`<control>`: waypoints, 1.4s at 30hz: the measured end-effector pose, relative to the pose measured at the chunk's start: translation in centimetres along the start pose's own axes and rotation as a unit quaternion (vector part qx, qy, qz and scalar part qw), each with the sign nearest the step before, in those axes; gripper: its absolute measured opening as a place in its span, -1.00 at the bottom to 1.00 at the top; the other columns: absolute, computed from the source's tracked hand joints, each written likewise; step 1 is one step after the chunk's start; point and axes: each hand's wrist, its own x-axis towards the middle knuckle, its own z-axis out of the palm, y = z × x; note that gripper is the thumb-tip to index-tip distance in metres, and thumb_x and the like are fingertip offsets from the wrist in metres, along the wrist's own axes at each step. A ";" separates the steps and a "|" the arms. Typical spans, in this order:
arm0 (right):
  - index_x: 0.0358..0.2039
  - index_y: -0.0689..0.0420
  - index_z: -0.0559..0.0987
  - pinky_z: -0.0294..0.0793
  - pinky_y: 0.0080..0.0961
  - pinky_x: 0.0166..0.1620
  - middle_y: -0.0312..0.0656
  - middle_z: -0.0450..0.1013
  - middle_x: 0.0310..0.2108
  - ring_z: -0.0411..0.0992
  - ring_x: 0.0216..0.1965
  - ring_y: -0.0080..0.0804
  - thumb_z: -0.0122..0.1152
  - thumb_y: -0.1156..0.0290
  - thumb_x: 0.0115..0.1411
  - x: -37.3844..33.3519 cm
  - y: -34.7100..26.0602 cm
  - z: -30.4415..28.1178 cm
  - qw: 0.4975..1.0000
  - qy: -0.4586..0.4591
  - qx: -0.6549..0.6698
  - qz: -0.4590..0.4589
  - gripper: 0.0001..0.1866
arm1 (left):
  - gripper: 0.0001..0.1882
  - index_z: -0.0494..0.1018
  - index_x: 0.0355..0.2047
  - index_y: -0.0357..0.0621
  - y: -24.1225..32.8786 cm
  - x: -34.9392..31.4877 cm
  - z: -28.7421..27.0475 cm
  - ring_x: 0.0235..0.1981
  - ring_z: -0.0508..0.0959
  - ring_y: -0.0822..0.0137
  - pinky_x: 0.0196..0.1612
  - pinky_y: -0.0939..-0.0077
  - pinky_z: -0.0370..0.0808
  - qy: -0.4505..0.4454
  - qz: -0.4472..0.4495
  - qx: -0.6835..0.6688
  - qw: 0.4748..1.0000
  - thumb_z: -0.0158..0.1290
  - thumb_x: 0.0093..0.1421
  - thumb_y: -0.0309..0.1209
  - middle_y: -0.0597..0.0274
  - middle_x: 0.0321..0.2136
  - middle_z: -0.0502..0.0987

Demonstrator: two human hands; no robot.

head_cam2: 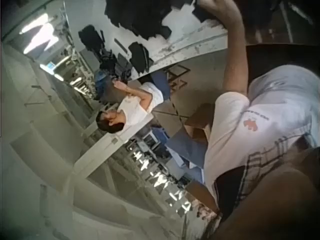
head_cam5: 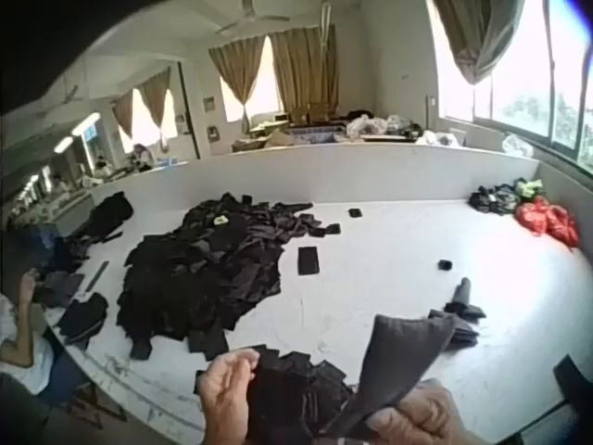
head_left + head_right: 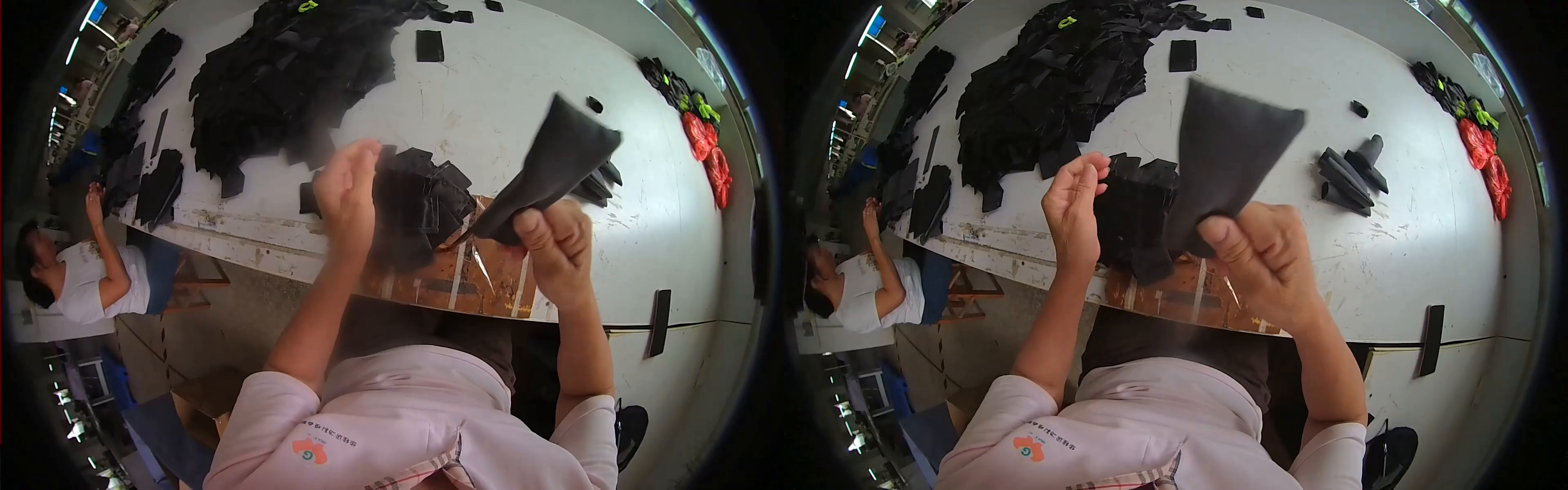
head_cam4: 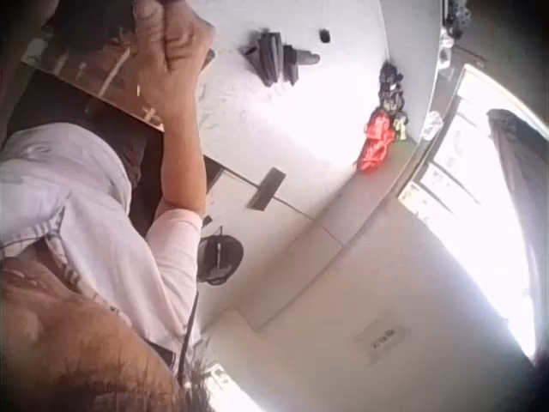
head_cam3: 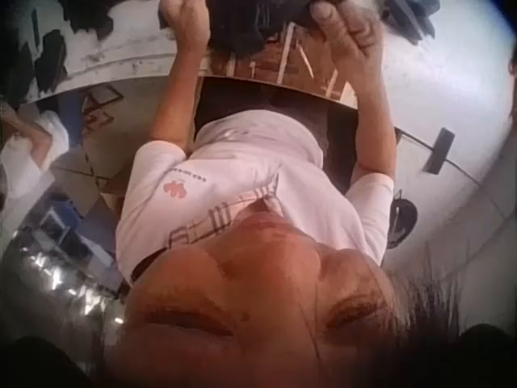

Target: The recorder uses a brush to apply adhesive to black fabric components and then folds them at a workbench.

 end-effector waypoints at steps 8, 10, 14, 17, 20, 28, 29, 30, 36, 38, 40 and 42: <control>-0.33 0.27 0.44 0.22 -0.64 -0.49 -0.31 0.24 -0.69 0.21 -0.62 -0.54 -0.31 0.15 0.25 -1.6 6.7 -2.2 0.893 0.261 0.360 0.072 -0.56 | -0.66 0.37 -0.25 -0.29 -4.6 3.9 -0.1 -0.29 0.42 0.01 -0.20 0.30 0.35 -0.096 0.068 0.330 0.937 0.06 -0.06 -0.39 -0.05 -0.35 0.46; -0.40 0.29 0.43 0.25 -0.67 -0.55 -0.30 0.26 -0.69 0.25 -0.64 -0.56 -0.28 0.18 0.24 -3.7 7.9 -0.5 0.893 0.263 0.336 0.147 -0.58 | -0.67 0.39 -0.29 -0.28 -3.3 3.5 1.2 -0.27 0.39 0.00 -0.18 0.29 0.32 -0.135 0.120 0.295 0.938 0.09 -0.09 -0.40 -0.04 -0.35 0.46; -0.47 0.26 0.45 0.24 -0.72 -0.58 -0.28 0.29 -0.69 0.25 -0.67 -0.61 -0.22 0.16 0.22 -6.5 9.0 1.9 0.903 0.256 0.276 0.206 -0.58 | -0.75 0.40 -0.37 -0.22 -1.4 1.1 3.4 -0.30 0.39 0.11 -0.16 0.33 0.29 -0.276 0.174 0.324 0.888 0.10 -0.11 -0.42 0.09 -0.44 0.45; -0.48 0.25 0.46 0.23 -0.73 -0.57 -0.28 0.30 -0.69 0.25 -0.65 -0.63 -0.21 0.14 0.22 -7.5 8.9 2.4 0.925 0.218 0.210 0.230 -0.57 | -0.77 0.41 -0.42 -0.18 -0.8 -0.5 3.2 -0.29 0.37 0.13 -0.17 0.31 0.29 -0.354 0.168 0.382 0.837 0.13 -0.14 -0.43 0.12 -0.46 0.42; -0.48 0.24 0.47 0.22 -0.73 -0.54 -0.31 0.29 -0.69 0.22 -0.61 -0.65 -0.19 0.11 0.21 -7.8 8.5 3.1 0.947 0.154 0.141 0.245 -0.56 | -0.85 0.40 -0.50 -0.16 -1.8 -0.2 2.2 -0.30 0.35 0.17 -0.21 0.31 0.28 -0.348 0.181 0.367 0.843 0.12 -0.13 -0.47 0.19 -0.49 0.38; -0.46 0.26 0.48 0.24 -0.73 -0.51 -0.34 0.28 -0.68 0.22 -0.61 -0.66 -0.13 0.22 0.22 -6.8 7.7 5.4 0.974 0.071 0.100 0.192 -0.64 | -0.90 0.40 -0.47 -0.20 2.4 1.6 -0.6 -0.45 0.41 0.38 -0.37 0.57 0.36 -0.028 0.314 0.216 0.924 0.08 -0.04 -0.58 0.27 -0.49 0.46; -0.46 0.26 0.48 0.24 -0.73 -0.51 -0.34 0.28 -0.68 0.22 -0.61 -0.66 -0.13 0.22 0.22 -6.5 7.3 5.8 0.974 0.071 0.101 0.191 -0.64 | -0.91 0.41 -0.45 -0.20 2.9 1.6 -1.0 -0.46 0.40 0.44 -0.38 0.62 0.36 0.007 0.300 0.216 0.929 0.08 -0.01 -0.57 0.29 -0.48 0.46; -0.46 0.27 0.48 0.23 -0.72 -0.52 -0.35 0.27 -0.68 0.21 -0.61 -0.66 -0.11 0.23 0.21 -6.2 6.9 6.2 0.980 0.063 0.077 0.173 -0.66 | -0.89 0.41 -0.41 -0.21 3.3 1.4 -1.4 -0.47 0.40 0.49 -0.38 0.68 0.36 0.019 0.244 0.159 0.956 0.07 0.01 -0.55 0.29 -0.47 0.45; -0.44 0.29 0.46 0.32 -0.63 -0.47 -0.22 0.38 -0.62 0.31 -0.57 -0.58 0.00 0.32 0.15 -6.1 6.9 7.5 0.988 0.033 0.009 0.153 -0.75 | -0.74 0.31 -0.17 -0.34 5.0 -1.3 -2.5 -0.38 0.44 0.51 -0.26 0.73 0.41 0.000 -0.135 -0.210 0.968 -0.06 0.08 -0.62 0.22 -0.38 0.44; -0.44 0.29 0.46 0.33 -0.63 -0.47 -0.21 0.38 -0.63 0.32 -0.57 -0.57 0.01 0.31 0.15 -6.1 7.1 8.1 0.986 0.043 0.041 0.158 -0.74 | -0.75 0.32 -0.19 -0.31 4.0 -2.8 -2.0 -0.37 0.44 0.49 -0.25 0.71 0.41 0.002 -0.195 -0.239 0.951 -0.04 0.08 -0.60 0.22 -0.37 0.44; -0.42 0.31 0.44 0.34 -0.62 -0.47 -0.20 0.39 -0.61 0.33 -0.56 -0.58 0.05 0.27 0.12 -5.9 6.9 8.7 0.983 0.073 0.069 0.156 -0.71 | -0.77 0.34 -0.21 -0.29 2.6 -4.2 -1.6 -0.37 0.45 0.47 -0.24 0.69 0.41 0.006 -0.254 -0.266 0.930 -0.03 0.07 -0.59 0.21 -0.36 0.44; -0.41 0.33 0.44 0.34 -0.63 -0.46 -0.19 0.40 -0.61 0.34 -0.55 -0.59 0.07 0.25 0.11 -5.6 7.2 9.7 0.974 0.089 0.126 0.166 -0.68 | -0.84 0.36 -0.29 -0.23 1.5 -5.4 -1.2 -0.39 0.46 0.45 -0.25 0.63 0.42 0.014 -0.346 -0.313 0.885 -0.01 0.07 -0.55 0.24 -0.38 0.46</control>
